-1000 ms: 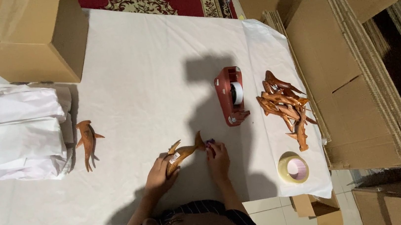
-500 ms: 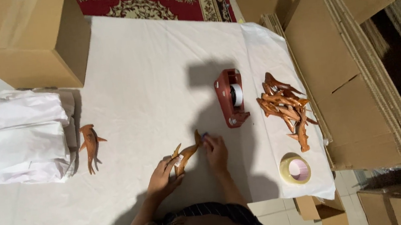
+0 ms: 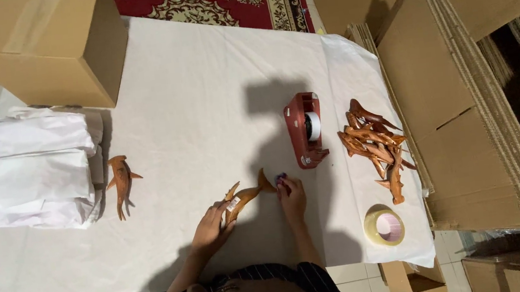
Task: The person is cleaning or applying a finish to small wooden fish figurines using a small applicator tool.
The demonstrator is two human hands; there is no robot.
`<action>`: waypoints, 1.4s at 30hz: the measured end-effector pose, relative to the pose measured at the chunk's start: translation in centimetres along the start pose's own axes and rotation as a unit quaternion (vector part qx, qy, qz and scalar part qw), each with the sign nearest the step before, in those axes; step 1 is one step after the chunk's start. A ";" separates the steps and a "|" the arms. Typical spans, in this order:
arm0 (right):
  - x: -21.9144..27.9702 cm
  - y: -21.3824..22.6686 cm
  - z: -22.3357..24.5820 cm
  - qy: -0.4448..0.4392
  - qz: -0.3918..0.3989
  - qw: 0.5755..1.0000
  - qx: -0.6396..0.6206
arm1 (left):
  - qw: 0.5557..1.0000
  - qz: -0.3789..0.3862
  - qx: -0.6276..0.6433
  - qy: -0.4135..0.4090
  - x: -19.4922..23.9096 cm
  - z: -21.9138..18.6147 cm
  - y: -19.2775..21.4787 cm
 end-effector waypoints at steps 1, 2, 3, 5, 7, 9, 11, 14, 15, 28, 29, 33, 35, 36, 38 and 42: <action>0.5 0.2 1.2 0.000 0.000 1.000 0.000 | 1.000 0.000 0.000 0.000 0.0 0.0 0.0; 0.9 0.4 2.4 0.006 0.011 1.000 -0.019 | 1.000 -0.003 0.001 -0.002 0.1 0.0 0.0; 1.2 0.5 3.7 0.014 0.021 0.999 -0.038 | 1.000 -0.007 0.002 -0.004 -0.1 0.0 0.0; 2.7 0.0 6.8 0.074 0.074 0.993 -0.049 | 1.000 -0.004 0.006 0.002 0.0 1.1 -1.2; 4.3 -1.6 8.8 0.133 0.128 0.981 -0.061 | 1.000 0.001 0.010 0.010 0.2 1.2 -1.2; 5.6 -3.4 10.3 0.274 0.081 0.955 -0.079 | 0.999 0.006 0.030 0.040 -0.1 0.4 -0.1; 6.2 -6.6 9.1 0.317 0.112 0.941 -0.045 | 0.998 0.014 0.032 0.043 0.6 1.9 -1.4; 6.8 -8.4 8.3 0.356 0.136 0.924 -0.001 | 0.997 0.031 0.044 0.054 1.8 3.6 -3.4; 6.5 -8.5 8.4 0.356 0.129 0.926 0.008 | 0.996 0.037 0.051 0.062 1.8 4.3 -3.9; 4.2 -3.3 7.1 0.216 0.055 0.973 -0.055 | 0.993 0.045 0.074 0.083 -0.1 1.1 -0.2; 4.8 -4.0 7.5 0.269 0.051 0.960 -0.057 | 0.994 0.041 0.062 0.079 0.1 1.3 -0.5; 6.9 -6.6 9.3 0.353 0.091 0.929 -0.060 | 0.992 0.039 0.078 0.086 -0.4 0.5 0.1; 7.0 -6.4 9.6 0.350 0.096 0.929 -0.067 | 0.991 0.033 0.091 0.097 0.2 1.1 -0.5; 7.0 -6.3 9.8 0.347 0.102 0.929 -0.074 | 0.988 0.028 0.104 0.109 0.5 1.5 -0.8; 6.2 -6.1 7.9 0.338 0.085 0.933 -0.089 | 0.990 0.029 0.091 0.103 0.1 0.7 0.1; 4.7 -2.6 6.9 0.214 0.052 0.970 -0.105 | 0.992 0.032 0.076 0.096 1.9 3.9 -2.9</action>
Point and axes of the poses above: each hand's wrist, its own x-axis away from the middle knuckle, its own y-axis out of the back of the hand, z = x × y, the point moved 3 cm from there along -x, towards the middle knuckle, and after that the axes turned 1 degree about y, right-handed, at the moved point
